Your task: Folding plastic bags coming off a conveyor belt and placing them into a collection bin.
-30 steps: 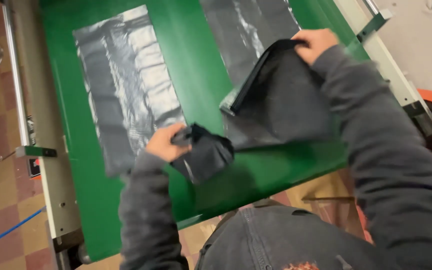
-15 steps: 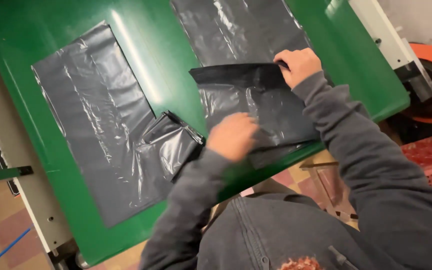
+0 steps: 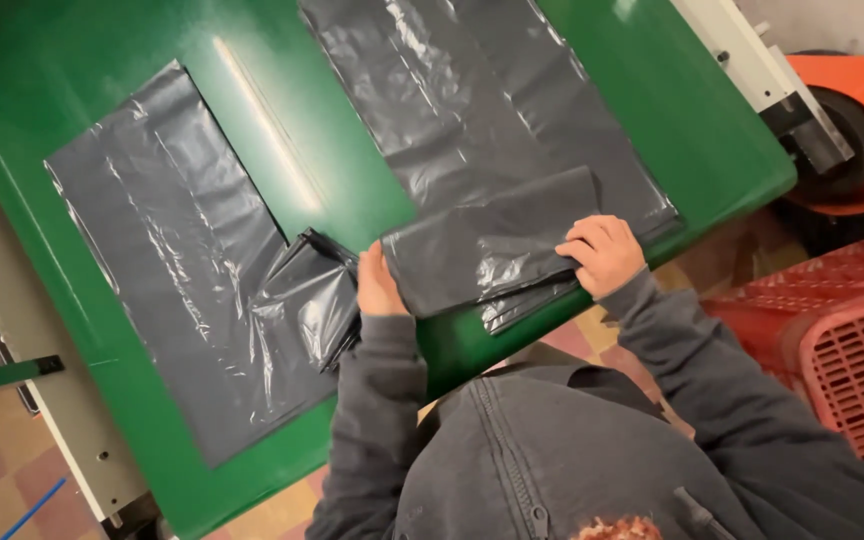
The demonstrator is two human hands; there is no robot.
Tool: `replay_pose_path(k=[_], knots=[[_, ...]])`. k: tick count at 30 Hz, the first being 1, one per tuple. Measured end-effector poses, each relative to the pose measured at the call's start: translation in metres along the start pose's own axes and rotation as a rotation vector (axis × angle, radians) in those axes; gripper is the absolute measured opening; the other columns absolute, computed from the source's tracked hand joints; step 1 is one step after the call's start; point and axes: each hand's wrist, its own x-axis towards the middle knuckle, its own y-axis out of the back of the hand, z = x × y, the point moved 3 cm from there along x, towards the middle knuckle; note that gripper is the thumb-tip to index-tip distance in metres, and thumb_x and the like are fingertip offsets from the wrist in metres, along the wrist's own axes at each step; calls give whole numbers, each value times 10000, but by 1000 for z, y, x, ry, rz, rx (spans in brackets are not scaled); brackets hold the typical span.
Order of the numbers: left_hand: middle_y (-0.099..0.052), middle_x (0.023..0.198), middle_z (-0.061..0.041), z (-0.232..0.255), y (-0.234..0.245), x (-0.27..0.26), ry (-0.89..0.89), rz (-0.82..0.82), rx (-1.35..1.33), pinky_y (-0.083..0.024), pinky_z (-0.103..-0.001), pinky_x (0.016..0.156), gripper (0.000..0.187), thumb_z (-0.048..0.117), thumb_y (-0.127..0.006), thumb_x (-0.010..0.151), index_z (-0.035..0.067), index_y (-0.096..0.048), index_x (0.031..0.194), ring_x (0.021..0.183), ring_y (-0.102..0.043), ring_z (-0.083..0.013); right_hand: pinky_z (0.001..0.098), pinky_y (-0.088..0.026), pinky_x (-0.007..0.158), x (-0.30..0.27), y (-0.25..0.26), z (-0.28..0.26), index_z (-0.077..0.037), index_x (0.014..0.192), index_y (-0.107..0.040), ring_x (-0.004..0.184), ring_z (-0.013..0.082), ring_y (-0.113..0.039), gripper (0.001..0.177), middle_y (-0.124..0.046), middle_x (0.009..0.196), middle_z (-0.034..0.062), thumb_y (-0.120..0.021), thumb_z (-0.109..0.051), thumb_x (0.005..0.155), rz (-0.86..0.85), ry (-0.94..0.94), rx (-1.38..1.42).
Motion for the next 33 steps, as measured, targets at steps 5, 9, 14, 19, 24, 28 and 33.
replay_pose_path(k=[5,9,14,19,24,28,33], knots=[[-397,1548,-223,120,11,-48,-223,6,186,-319,-477,1186,576,169,-580,947,-45,-405,1453,1471,-344,-370,427,-510,922,0,2,1,-103,963,-701,1106,294,-618,370,-655,1059,42,-658,-2,610,-24,-7,11],[-581,1417,-126,108,-1,-69,-720,-257,1103,-451,-459,1076,389,186,-626,917,47,-616,1280,1377,-504,-330,434,-513,920,3,5,-7,-84,1000,-692,1109,304,-625,377,-658,1078,63,-695,-25,627,-99,27,9],[-624,1213,-59,85,9,-52,-989,-308,1327,-503,-372,893,284,201,-609,910,90,-656,1167,1187,-601,-260,448,-512,981,-1,3,-11,-62,1045,-688,1147,321,-614,363,-654,1141,90,-720,-47,684,-114,11,-20],[-642,1097,-47,76,3,-51,-1186,-279,1374,-500,-316,762,234,194,-598,892,97,-682,1088,1050,-621,-222,474,-493,1062,10,11,-28,-53,1076,-681,1195,336,-589,368,-645,1171,110,-728,-59,712,-132,-54,-67],[-691,861,-39,107,-44,-54,-707,-774,1090,-499,-390,686,115,240,-621,909,144,-660,858,854,-677,-242,533,-428,1081,20,5,-73,46,1226,-651,1306,420,-526,567,-624,1313,229,-721,-131,692,-263,120,216],[-739,919,-87,110,-88,-23,-403,-1037,883,-494,-397,753,186,300,-605,946,142,-704,943,882,-712,-309,451,-465,1139,-59,-43,-34,4,1296,-650,1314,335,-582,529,-640,1387,208,-657,-44,770,-259,45,361],[-739,881,-3,-28,-138,52,802,-1013,-105,-513,-299,761,649,664,-474,921,95,-781,983,835,-670,-155,609,-451,892,-122,-60,25,149,1205,-634,1052,630,-552,254,-564,1158,443,-593,-96,1151,-330,-1446,635]])
